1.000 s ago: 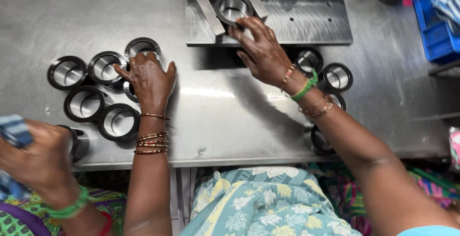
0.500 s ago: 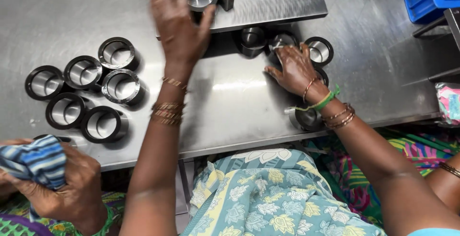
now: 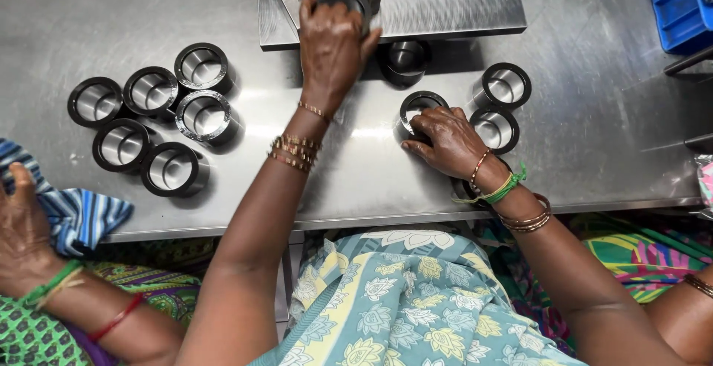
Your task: Inspecting and organizing cylindrical metal components at a quality control station.
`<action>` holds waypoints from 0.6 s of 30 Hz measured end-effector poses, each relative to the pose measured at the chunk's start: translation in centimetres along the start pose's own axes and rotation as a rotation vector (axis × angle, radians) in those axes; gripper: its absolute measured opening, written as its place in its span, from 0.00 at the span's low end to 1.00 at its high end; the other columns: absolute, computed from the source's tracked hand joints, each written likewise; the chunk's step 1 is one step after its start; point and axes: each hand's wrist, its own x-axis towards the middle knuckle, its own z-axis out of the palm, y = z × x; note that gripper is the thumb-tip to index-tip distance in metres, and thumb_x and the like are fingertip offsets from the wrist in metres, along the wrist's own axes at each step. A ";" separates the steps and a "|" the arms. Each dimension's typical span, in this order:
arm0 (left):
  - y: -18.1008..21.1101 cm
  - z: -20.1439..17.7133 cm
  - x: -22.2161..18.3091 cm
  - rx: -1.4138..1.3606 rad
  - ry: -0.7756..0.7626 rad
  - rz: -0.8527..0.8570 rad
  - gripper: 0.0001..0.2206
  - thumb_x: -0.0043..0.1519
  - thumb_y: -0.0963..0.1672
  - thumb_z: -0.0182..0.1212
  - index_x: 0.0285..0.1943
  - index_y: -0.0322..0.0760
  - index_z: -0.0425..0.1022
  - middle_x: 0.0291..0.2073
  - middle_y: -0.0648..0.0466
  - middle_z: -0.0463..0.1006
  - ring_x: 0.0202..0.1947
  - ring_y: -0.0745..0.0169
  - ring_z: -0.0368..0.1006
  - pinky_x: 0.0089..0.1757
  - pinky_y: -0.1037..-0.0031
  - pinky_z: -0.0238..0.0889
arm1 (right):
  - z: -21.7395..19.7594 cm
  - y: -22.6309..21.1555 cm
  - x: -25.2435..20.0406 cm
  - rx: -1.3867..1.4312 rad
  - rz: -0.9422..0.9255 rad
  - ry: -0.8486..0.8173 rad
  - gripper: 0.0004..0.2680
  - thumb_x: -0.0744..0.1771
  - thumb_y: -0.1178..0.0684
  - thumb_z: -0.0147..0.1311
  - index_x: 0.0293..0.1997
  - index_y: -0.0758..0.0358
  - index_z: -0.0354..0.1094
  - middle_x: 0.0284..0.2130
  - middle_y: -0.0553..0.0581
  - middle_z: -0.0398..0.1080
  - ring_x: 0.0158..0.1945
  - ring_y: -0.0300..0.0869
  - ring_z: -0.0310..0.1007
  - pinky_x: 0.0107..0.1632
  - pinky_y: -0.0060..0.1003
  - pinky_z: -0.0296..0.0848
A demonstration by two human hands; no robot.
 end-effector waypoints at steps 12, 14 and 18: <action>0.5 -5.6 -10.6 -0.065 -0.260 0.094 0.15 0.58 0.51 0.72 0.24 0.40 0.80 0.24 0.51 0.80 0.30 0.60 0.75 0.67 0.50 0.47 | 0.1 -0.2 -0.1 -0.035 -0.012 0.019 0.13 0.64 0.44 0.63 0.46 0.62 0.75 0.39 0.56 0.76 0.47 0.48 0.72 0.49 0.46 0.64; -2.0 -4.9 -10.6 -0.035 -0.281 0.060 0.16 0.58 0.51 0.72 0.24 0.39 0.80 0.25 0.52 0.80 0.32 0.60 0.75 0.67 0.48 0.42 | 0.2 -0.2 0.0 -0.039 -0.015 0.022 0.14 0.64 0.44 0.63 0.47 0.62 0.75 0.39 0.56 0.76 0.47 0.48 0.72 0.49 0.45 0.64; -6.5 -4.9 -10.6 0.013 -0.231 0.013 0.16 0.56 0.53 0.72 0.27 0.40 0.81 0.29 0.53 0.81 0.40 0.55 0.76 0.67 0.40 0.30 | 0.5 0.3 0.0 -0.052 -0.016 0.018 0.14 0.64 0.44 0.63 0.46 0.62 0.76 0.38 0.55 0.76 0.46 0.46 0.72 0.50 0.44 0.64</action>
